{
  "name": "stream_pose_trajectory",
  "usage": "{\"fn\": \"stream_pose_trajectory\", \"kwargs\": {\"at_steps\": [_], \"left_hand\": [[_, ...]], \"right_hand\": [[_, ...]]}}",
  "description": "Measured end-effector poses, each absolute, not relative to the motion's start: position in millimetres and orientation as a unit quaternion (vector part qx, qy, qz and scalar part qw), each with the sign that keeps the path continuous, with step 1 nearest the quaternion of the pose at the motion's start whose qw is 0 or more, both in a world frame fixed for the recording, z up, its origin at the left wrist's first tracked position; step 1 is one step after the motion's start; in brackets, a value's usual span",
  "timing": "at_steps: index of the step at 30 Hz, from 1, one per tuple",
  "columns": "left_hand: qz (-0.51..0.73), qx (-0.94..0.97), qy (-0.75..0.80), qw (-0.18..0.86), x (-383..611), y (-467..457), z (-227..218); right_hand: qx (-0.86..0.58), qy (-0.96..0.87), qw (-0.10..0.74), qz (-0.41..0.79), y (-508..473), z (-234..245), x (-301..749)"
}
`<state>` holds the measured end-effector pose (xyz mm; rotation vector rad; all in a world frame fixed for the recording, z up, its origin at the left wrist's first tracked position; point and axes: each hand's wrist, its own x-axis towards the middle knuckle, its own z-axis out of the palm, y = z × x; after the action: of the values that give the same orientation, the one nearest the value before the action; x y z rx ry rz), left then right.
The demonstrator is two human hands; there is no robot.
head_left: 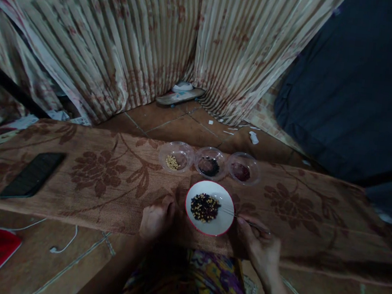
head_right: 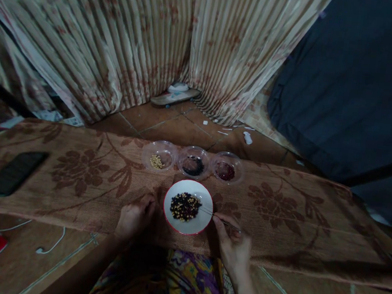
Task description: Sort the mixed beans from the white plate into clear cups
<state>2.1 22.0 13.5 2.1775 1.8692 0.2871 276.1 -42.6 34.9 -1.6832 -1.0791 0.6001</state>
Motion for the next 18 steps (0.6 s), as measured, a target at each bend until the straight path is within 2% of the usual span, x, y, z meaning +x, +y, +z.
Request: {"fn": "stream_pose_trajectory", "kwargs": {"at_steps": [8, 18], "left_hand": [[0.095, 0.753, 0.639, 0.127, 1.7, 21.7, 14.1], [0.102, 0.756, 0.636, 0.119, 1.0, 21.4, 12.7]], "right_hand": [[-0.703, -0.491, 0.445, 0.258, -47.4, 41.1, 275.7], [-0.698, -0.510, 0.427, 0.264, -43.9, 40.7, 271.7]]}}
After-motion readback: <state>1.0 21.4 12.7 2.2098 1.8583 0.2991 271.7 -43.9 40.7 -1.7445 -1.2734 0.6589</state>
